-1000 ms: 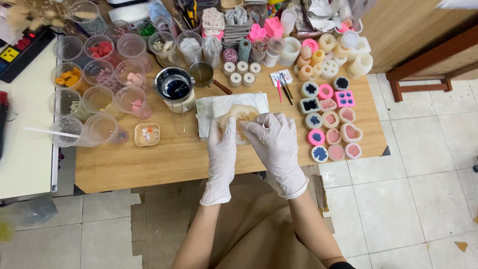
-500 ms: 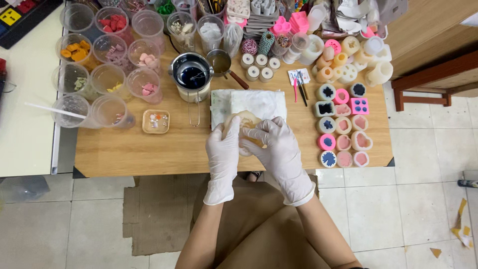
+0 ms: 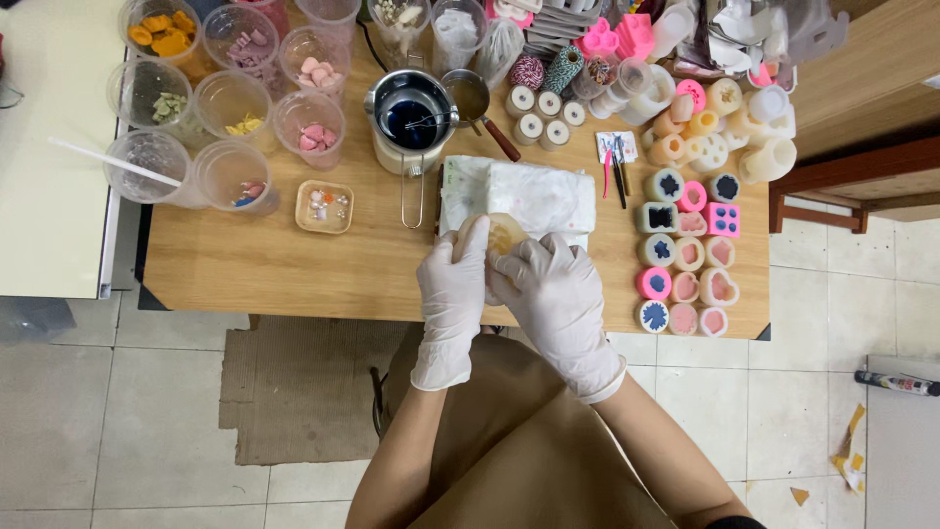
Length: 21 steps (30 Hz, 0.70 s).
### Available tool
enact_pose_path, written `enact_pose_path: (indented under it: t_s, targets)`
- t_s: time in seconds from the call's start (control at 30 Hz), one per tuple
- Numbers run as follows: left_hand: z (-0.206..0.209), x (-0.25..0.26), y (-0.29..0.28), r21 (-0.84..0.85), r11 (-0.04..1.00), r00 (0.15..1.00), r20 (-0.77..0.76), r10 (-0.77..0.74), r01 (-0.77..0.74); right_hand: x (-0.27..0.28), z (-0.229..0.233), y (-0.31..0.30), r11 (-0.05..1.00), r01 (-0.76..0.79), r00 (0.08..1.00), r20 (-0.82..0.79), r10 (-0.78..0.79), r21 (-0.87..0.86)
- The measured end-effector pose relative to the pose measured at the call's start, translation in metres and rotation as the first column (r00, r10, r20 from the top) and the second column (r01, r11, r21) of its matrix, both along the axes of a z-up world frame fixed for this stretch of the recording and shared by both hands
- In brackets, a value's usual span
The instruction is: The person stirs dark liquid wax in a pitcher and pours it into a flower-shaped mold on a workshop table. They use a spoon to assist the pouring and arrange several other silicone molds nearby.
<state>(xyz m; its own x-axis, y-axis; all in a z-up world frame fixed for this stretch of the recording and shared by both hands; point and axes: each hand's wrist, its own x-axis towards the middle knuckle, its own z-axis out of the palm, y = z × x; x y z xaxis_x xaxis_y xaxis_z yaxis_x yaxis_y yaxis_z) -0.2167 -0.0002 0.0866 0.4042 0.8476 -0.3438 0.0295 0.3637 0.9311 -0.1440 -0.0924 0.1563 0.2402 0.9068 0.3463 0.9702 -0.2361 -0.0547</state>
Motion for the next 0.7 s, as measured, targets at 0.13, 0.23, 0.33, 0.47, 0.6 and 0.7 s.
enact_pose_path:
  t_s: [0.13,0.23,0.33,0.47,0.6,0.7]
  targets:
    - [0.011,-0.009,0.01,-0.096,0.995,0.999,-0.044,-0.008,0.003,-0.007,-0.004,0.013,0.999,0.009,1.0,-0.004,-0.009,0.039]
    - [0.012,-0.014,0.02,-0.06,0.998,0.999,-0.051,0.017,-0.02,-0.009,-0.012,0.024,0.994,0.064,0.996,-0.072,-0.058,0.087]
    - [0.001,-0.022,0.024,0.081,0.996,0.998,-0.034,0.052,-0.049,-0.004,-0.022,0.032,0.989,0.08,0.977,-0.208,-0.053,0.122]
    - [-0.014,-0.024,0.033,0.038,0.995,0.995,-0.052,0.09,-0.088,-0.002,-0.035,0.037,0.955,0.254,0.701,-0.709,-0.071,0.155]
    - [-0.032,-0.033,0.036,0.027,0.99,0.99,0.046,0.135,-0.137,0.002,-0.042,0.04,0.893,0.447,0.05,-0.995,-0.084,-0.053]
    - [-0.046,-0.04,0.044,-0.096,0.978,0.962,0.186,0.198,-0.183,0.005,-0.045,0.042,0.91,0.404,-0.176,-0.984,-0.027,-0.097]
